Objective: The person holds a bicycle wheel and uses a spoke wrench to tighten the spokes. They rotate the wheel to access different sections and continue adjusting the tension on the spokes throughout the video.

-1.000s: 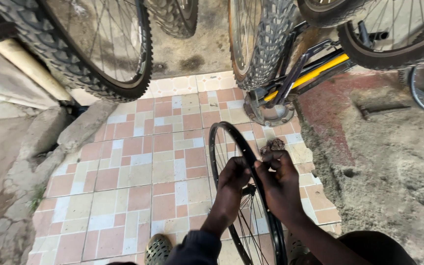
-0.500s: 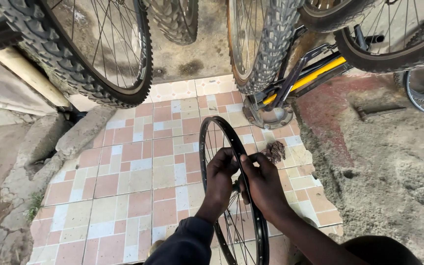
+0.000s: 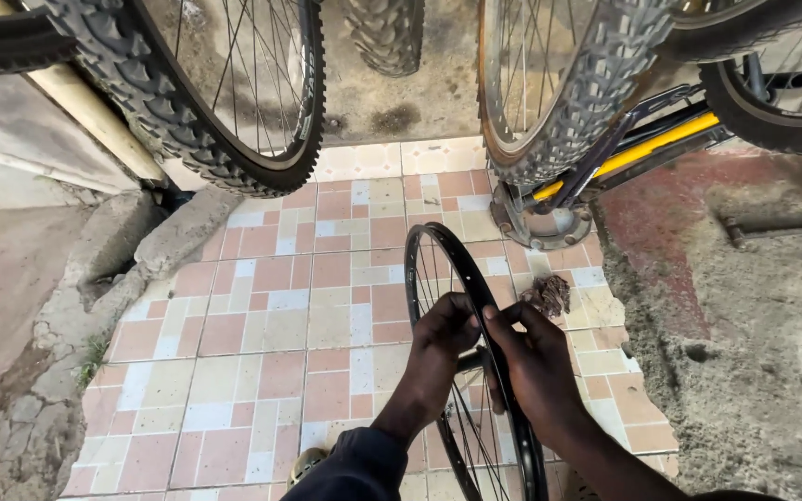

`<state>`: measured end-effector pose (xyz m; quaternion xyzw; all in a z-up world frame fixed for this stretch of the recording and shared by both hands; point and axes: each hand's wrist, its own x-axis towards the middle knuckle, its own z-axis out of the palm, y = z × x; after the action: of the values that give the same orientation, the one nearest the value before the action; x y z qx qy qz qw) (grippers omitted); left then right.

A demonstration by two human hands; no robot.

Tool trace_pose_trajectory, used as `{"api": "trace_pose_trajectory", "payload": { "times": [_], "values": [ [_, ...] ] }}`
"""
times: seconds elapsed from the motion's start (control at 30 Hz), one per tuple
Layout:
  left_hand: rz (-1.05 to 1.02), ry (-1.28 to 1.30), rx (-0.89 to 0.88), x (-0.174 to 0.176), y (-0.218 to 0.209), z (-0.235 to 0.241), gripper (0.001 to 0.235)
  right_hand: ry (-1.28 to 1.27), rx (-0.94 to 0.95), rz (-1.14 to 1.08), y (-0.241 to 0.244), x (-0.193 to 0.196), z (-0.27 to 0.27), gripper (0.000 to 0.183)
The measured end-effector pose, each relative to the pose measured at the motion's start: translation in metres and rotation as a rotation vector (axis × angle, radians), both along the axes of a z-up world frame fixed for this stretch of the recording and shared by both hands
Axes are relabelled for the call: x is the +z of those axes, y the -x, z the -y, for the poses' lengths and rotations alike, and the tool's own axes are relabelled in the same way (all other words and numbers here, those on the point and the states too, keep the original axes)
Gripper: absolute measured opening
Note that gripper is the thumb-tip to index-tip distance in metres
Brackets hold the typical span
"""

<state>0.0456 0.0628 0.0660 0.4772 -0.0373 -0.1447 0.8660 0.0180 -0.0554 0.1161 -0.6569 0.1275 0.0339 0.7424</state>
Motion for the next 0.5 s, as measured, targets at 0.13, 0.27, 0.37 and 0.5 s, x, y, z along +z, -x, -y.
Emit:
{"api": "trace_pose_trajectory", "payload": {
  "times": [0.13,0.27,0.37,0.5],
  "values": [
    [-0.033,0.015,-0.046,0.008,0.008,0.008,0.01,0.032,-0.05,-0.198,0.0,0.01,0.002,0.033],
    [-0.035,-0.1,0.054,-0.008,0.005,0.015,0.029,0.058,-0.013,-0.185,0.002,0.005,0.003,0.031],
    [0.073,-0.048,0.009,-0.012,0.006,0.012,0.026,0.051,-0.057,-0.161,0.002,0.002,0.005,0.031],
    [0.097,0.019,-0.026,-0.019,0.006,0.013,0.009,0.014,-0.085,-0.184,0.004,0.001,0.007,0.037]
  ]
}}
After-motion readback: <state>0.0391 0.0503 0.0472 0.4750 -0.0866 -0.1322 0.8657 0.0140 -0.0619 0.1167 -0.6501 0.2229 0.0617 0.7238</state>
